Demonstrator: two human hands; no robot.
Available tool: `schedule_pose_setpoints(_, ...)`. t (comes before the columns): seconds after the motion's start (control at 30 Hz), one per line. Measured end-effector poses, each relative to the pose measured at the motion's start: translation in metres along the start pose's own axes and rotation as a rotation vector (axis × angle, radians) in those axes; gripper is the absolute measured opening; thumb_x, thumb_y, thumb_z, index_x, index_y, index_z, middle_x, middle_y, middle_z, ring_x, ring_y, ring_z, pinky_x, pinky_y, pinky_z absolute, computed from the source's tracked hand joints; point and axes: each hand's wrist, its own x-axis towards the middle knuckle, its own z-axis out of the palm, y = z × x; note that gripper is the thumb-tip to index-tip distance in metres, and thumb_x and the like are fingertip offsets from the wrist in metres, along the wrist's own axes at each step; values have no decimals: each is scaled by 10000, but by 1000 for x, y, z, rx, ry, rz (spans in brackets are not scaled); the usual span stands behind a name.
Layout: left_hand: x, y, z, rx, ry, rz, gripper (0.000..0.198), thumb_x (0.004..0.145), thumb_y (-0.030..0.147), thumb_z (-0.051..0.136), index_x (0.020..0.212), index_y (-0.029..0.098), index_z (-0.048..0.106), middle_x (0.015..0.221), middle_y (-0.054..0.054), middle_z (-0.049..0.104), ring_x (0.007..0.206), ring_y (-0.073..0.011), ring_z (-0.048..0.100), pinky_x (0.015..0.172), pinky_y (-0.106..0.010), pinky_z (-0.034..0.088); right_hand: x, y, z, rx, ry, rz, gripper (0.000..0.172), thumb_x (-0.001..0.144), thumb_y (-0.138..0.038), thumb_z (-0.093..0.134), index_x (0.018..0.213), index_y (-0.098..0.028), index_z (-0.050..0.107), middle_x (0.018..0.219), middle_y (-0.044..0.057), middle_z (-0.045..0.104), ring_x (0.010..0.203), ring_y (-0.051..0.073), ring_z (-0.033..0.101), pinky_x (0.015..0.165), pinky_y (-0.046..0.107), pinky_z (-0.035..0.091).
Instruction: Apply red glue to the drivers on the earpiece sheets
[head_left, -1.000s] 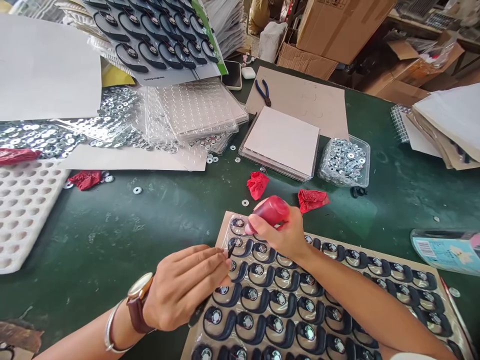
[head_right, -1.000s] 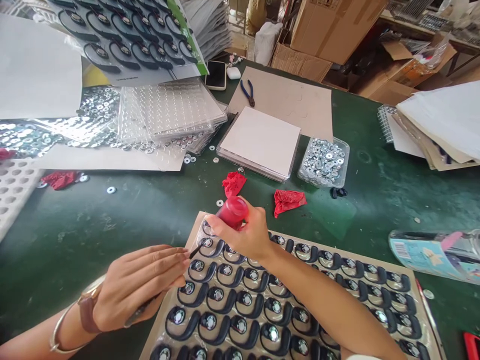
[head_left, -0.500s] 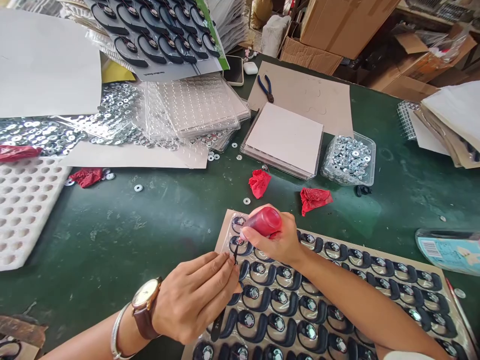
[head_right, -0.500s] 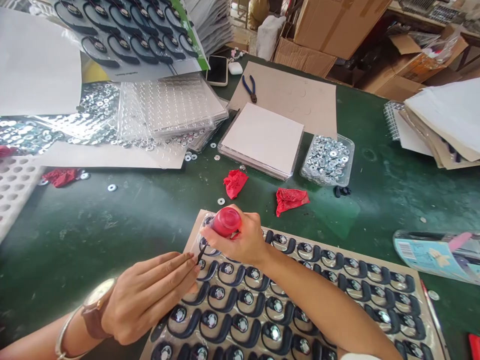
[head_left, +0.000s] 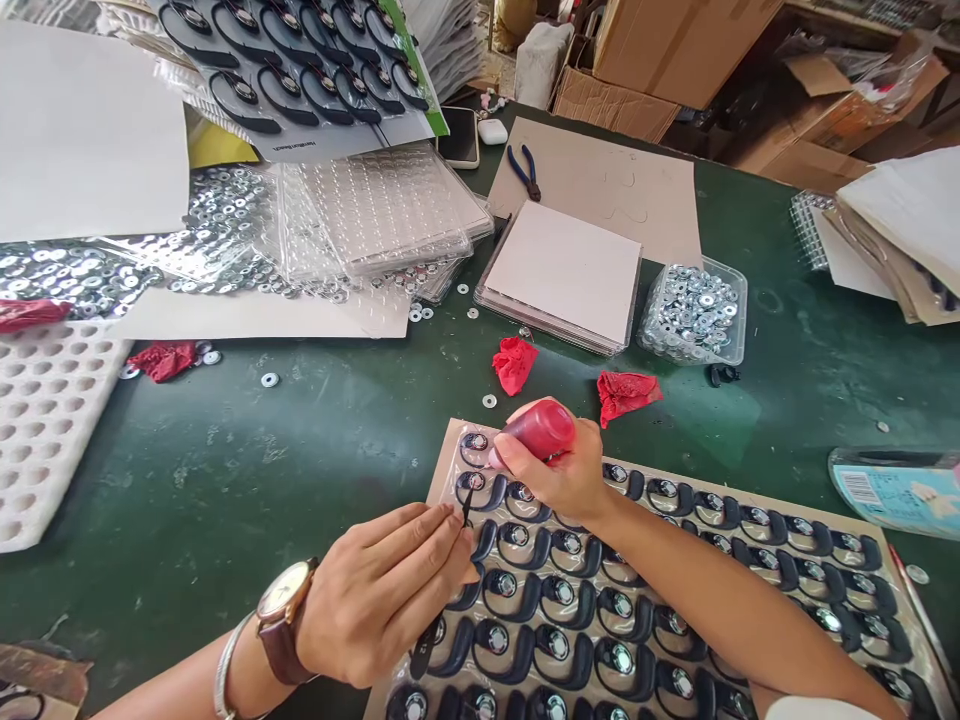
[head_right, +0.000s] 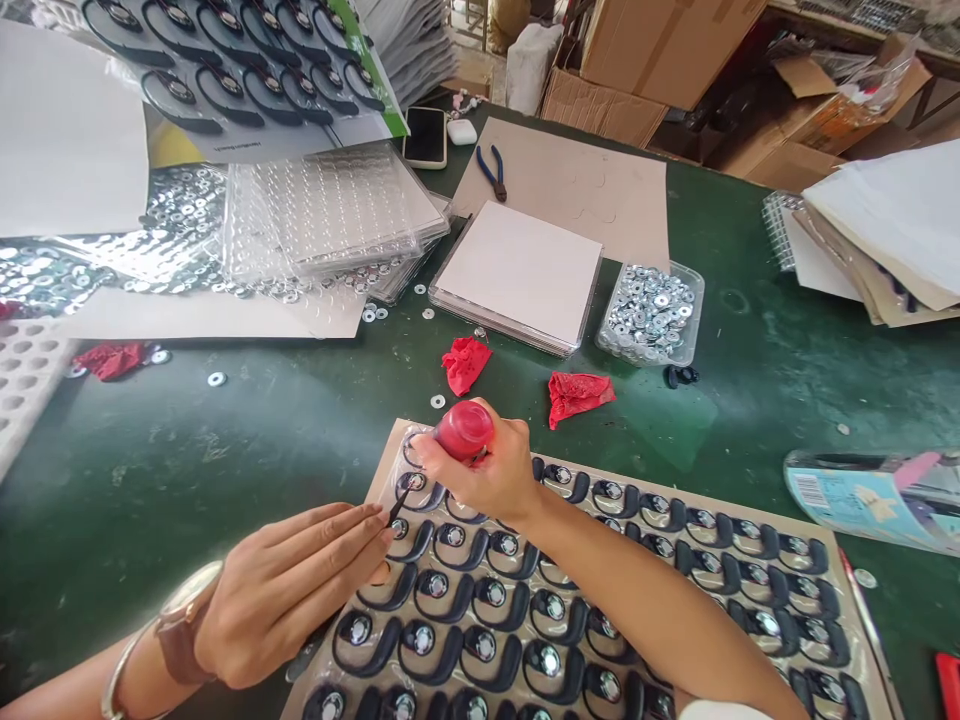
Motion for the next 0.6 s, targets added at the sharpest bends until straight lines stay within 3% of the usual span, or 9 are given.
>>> schedule_pose_setpoints(0.33,-6,1,3,-27,32,-45,244,926,129,517,1111,63,661,1050,-111,735,1045,-227,689,933,-347,592,2,0,4,-12,-51,-14,222,788,-405,686,722,-203,622,607,4,678,522,139,619,560,268,513)
schedule_pose_setpoints(0.6,7,-4,-6,-71,20,-49,212,928,123,508,1026,60,685,968,-110,752,919,-224,723,802,-335,615,2,-2,-4,-89,-112,12,302,835,-444,634,638,-217,598,547,8,641,506,148,611,560,280,501)
